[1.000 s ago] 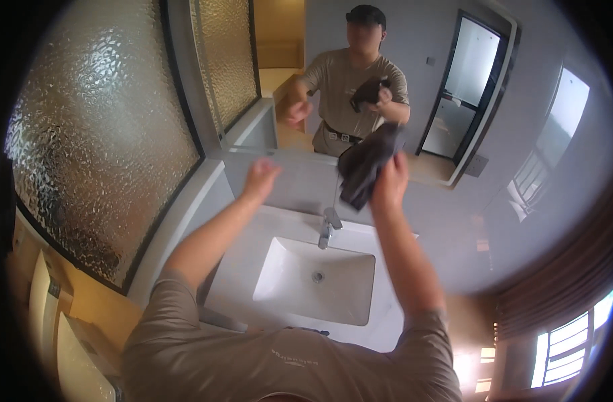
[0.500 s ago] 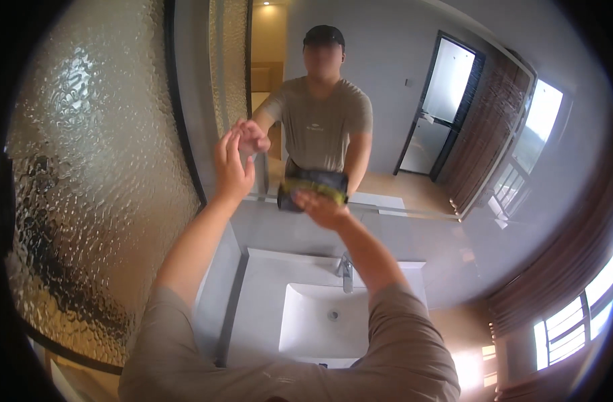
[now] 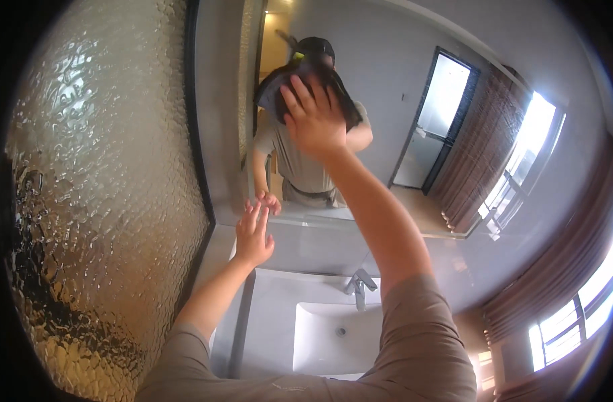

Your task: The person washes a dark cloth in the sink, then uses it to wipe the mirror, the faucet, and the vanity surface, and finally cleans the edge of a glass shower door.

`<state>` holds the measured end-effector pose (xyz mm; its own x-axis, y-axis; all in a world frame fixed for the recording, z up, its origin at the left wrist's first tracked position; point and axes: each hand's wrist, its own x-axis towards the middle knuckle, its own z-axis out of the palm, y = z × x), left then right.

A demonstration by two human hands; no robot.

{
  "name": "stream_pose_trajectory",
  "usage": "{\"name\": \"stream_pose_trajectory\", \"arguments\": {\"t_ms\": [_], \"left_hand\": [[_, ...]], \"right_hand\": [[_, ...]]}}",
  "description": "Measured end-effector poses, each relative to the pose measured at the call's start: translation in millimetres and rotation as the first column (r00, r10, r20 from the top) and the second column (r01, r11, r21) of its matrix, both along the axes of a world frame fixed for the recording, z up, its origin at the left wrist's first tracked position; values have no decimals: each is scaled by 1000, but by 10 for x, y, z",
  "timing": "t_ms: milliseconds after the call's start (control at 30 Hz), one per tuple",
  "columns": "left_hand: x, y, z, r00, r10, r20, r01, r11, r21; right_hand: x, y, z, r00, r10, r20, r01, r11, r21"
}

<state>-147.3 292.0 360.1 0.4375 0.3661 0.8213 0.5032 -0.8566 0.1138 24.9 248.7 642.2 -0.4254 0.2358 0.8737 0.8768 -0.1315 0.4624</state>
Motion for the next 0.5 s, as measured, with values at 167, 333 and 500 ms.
{"name": "stream_pose_trajectory", "arguments": {"t_ms": [167,333,500], "left_hand": [[-2,76,-60,980,-58,192,85,987,-137],[-193,241,-170,965,76,252,-1,958,-286],[-104,134,-194,956,-83,282,156,957,-247]], "right_hand": [[223,390,-2171,993,111,40,-67,813,-578],[22,225,-2356,986,149,-79,-154,599,-786],[-237,192,-651,993,111,-37,-116,906,-407]]}}
